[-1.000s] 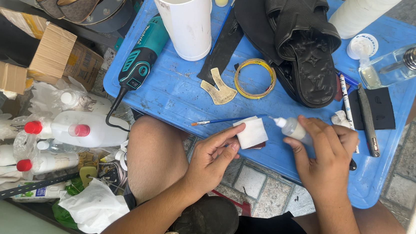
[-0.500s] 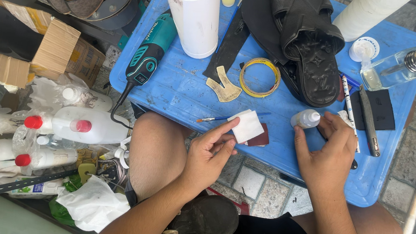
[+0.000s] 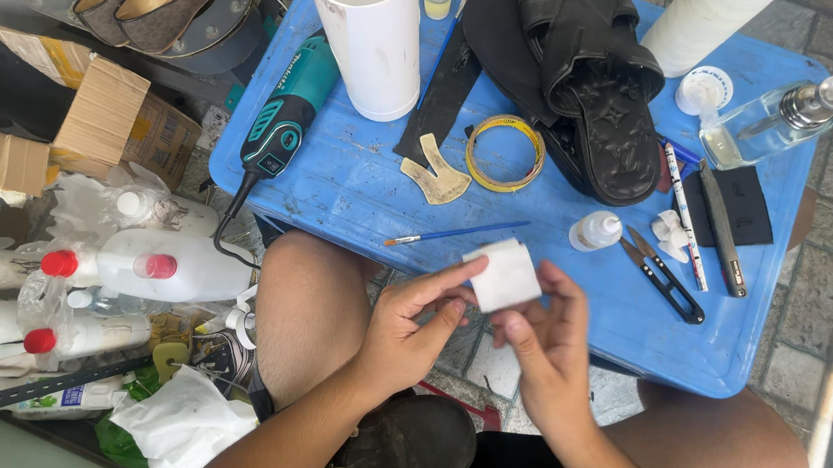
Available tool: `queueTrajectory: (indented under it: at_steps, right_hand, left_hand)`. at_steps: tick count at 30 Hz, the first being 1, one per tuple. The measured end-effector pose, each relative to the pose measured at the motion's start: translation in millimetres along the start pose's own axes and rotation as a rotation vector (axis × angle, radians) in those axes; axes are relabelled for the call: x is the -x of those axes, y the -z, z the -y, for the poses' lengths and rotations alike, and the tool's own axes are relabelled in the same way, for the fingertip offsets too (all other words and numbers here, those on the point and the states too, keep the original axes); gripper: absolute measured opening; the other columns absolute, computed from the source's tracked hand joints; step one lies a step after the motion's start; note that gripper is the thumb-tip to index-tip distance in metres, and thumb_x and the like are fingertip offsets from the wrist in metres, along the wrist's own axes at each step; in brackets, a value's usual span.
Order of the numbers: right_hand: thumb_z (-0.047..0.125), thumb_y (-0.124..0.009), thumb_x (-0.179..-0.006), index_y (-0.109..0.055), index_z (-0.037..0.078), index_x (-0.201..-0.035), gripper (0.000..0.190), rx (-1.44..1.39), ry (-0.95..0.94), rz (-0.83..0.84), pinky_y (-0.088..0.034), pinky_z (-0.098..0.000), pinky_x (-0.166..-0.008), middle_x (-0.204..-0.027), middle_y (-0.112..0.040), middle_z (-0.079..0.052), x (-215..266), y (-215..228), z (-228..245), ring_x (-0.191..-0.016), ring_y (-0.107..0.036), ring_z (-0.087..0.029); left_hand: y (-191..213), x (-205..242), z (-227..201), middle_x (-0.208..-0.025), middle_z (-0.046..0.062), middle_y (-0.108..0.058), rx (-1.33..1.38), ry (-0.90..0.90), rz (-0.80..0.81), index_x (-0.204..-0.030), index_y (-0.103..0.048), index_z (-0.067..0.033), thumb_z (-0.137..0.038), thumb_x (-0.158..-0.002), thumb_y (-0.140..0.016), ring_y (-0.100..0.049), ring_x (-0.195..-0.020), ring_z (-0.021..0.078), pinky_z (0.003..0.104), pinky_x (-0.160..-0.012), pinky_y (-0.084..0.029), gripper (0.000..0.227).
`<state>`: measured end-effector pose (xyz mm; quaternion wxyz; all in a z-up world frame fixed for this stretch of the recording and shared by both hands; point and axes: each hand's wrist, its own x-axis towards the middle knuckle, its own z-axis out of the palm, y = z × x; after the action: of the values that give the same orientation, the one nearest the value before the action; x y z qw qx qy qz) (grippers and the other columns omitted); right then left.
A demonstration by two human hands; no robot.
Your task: The person cleans a black sneaker by wiping it with a white cloth and applying liquid from a small bottle. They also handle a black sandal and a black insole, placing the insole on the sandal.
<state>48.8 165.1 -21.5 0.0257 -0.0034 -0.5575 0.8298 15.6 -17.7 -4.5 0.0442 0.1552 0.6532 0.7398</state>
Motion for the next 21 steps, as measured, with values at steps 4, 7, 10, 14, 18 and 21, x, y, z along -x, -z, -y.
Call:
queueTrajectory:
  at_steps: [4, 7, 10, 14, 18, 21]
  right_hand:
    - [0.009, -0.058, -0.106, -0.055, 0.001, -0.126, 0.021, -0.216, -0.14, -0.04, -0.053, -0.034, -0.081, -0.119, -0.063, -0.016, 0, -5, -15, -0.099, -0.063, -0.019]
    - [0.004, -0.055, -0.105, -0.056, 0.0, -0.109, 0.006, -0.198, -0.07, -0.118, -0.057, -0.0397, -0.086, -0.128, -0.061, -0.019, 6, 0, -22, -0.108, -0.065, -0.023]
    - [0.0, -0.054, -0.103, -0.052, 0.002, -0.099, 0.005, -0.13, 0.062, -0.066, -0.058, -0.0431, -0.095, -0.135, -0.06, -0.024, 21, 4, -29, -0.114, -0.067, -0.029]
    - [-0.003, -0.051, -0.099, -0.047, 0.003, -0.092, 0.01, -0.045, -0.022, 0.032, -0.06, -0.0452, -0.093, -0.135, -0.057, -0.029, 39, 2, -48, -0.122, -0.066, -0.035]
    - [-0.006, -0.052, -0.098, -0.048, 0.002, -0.094, 0.01, -0.006, -0.058, 0.117, -0.058, -0.0451, -0.099, -0.135, -0.06, -0.029, 41, 0, -63, -0.121, -0.066, -0.033]
    - [-0.007, -0.055, -0.098, -0.047, 0.002, -0.095, 0.012, 0.014, -0.024, 0.132, -0.058, -0.0419, -0.098, -0.131, -0.064, -0.027, 37, 8, -58, -0.114, -0.07, -0.03]
  left_hand:
    - [5, 4, -7, -0.112, 0.01, -0.077, -0.06, 0.034, 0.075, -0.14, -0.066, -0.0043, 0.0, -0.102, -0.061, -0.072, -0.098, 0.0129, 0.027, -0.087, -0.058, 0.039]
    - [6, 8, -18, -0.129, 0.014, -0.072, -0.106, 0.077, 0.111, -0.14, -0.06, -0.0018, -0.007, -0.1, -0.063, -0.07, -0.114, 0.0178, 0.031, -0.092, -0.057, 0.04]
    - [13, 32, -31, -0.138, 0.016, -0.065, -0.254, 0.203, 0.133, -0.145, -0.048, -0.001, -0.022, -0.096, -0.065, -0.066, -0.124, 0.0233, 0.036, -0.097, -0.053, 0.056]
    - [36, 89, -42, -0.123, 0.022, -0.066, -0.788, 0.271, 0.368, -0.141, -0.049, -0.0038, -0.052, -0.081, -0.08, -0.064, -0.114, 0.0366, 0.045, -0.094, -0.049, 0.084]
    - [47, 121, -37, -0.11, 0.022, -0.064, -1.138, 0.565, 0.622, -0.15, -0.036, -0.0027, -0.05, -0.067, -0.086, -0.065, -0.104, 0.0382, 0.048, -0.092, -0.048, 0.108]
    - [48, 117, -47, -0.106, 0.023, -0.064, -1.072, 0.573, 0.642, -0.148, -0.036, -0.001, -0.048, -0.06, -0.09, -0.064, -0.103, 0.0416, 0.049, -0.09, -0.049, 0.114]
